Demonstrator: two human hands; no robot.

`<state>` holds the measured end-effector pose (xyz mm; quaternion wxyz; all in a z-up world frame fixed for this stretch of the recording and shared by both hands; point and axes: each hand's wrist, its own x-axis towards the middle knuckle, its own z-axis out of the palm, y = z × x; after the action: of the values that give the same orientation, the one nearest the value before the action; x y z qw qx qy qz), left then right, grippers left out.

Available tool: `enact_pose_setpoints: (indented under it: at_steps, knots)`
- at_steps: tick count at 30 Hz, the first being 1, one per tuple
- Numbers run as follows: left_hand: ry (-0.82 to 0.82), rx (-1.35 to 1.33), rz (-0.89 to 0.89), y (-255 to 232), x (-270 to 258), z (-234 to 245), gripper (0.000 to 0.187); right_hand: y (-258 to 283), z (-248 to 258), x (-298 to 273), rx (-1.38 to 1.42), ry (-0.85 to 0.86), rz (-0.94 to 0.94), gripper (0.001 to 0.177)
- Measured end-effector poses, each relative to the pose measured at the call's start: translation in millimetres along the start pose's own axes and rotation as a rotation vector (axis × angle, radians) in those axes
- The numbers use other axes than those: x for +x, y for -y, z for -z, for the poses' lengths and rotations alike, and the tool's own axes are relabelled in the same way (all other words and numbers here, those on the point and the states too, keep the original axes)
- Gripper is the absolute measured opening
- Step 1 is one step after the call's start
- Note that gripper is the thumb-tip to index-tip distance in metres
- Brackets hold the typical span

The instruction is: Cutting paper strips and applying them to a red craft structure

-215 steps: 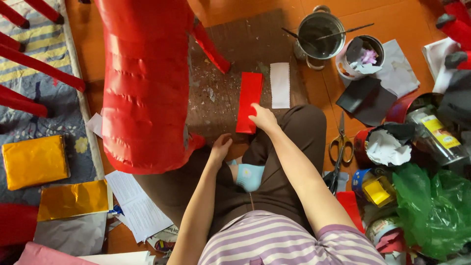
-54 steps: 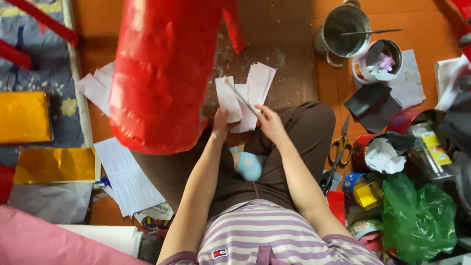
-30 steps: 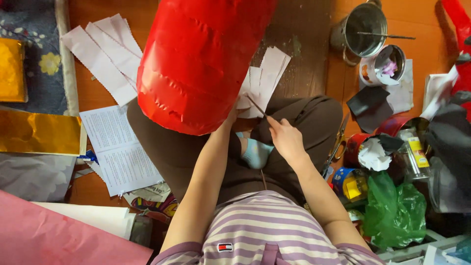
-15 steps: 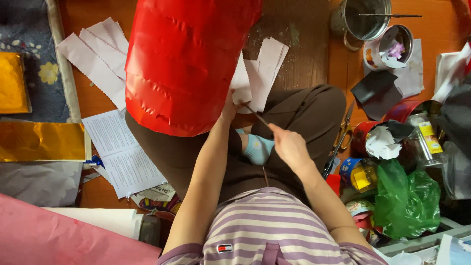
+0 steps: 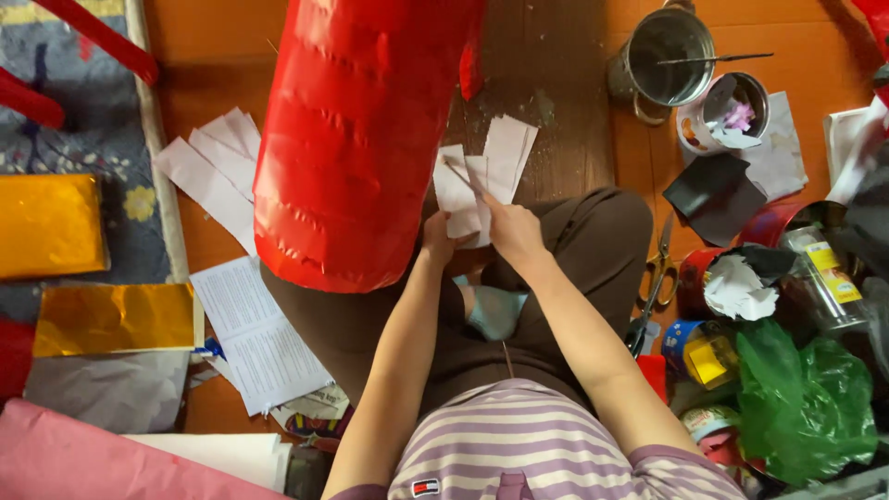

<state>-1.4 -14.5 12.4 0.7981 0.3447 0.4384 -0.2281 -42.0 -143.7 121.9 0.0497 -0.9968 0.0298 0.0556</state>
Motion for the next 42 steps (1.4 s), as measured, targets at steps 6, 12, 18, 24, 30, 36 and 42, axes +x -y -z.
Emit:
enact_pose_setpoints:
  at_steps: [6, 12, 18, 24, 30, 36, 42]
  knots:
    - [0.024, 0.025, -0.030, -14, -28, -11, 0.066, -14, -16, 15, 0.144, 0.137, -0.087, 0.048]
    - [-0.006, 0.001, 0.033, 1, -1, -1, 0.067, -23, 1, -3, 0.045, 0.106, -0.032, 0.043]
    - [0.041, 0.031, -0.031, 13, 16, 22, 0.066, -68, 32, 13, 0.103, 0.049, -0.158, 0.039]
    - [0.227, 1.264, -0.738, 20, 38, 37, 0.081, -198, 46, 69, 0.487, -0.558, -0.419, 0.030]
    - [0.373, 1.093, -0.739, -15, -67, -15, 0.083, -165, 131, 71, -0.066, -0.439, -0.363, 0.059]
    - [0.285, 0.051, 0.023, -29, -93, -26, 0.039, -50, 132, -9, 0.062, -0.776, 0.447, 0.009]
    - [0.412, 0.181, -0.004, -39, -177, -17, 0.063, -29, 105, -30, 0.541, -0.602, 0.764, 0.016]
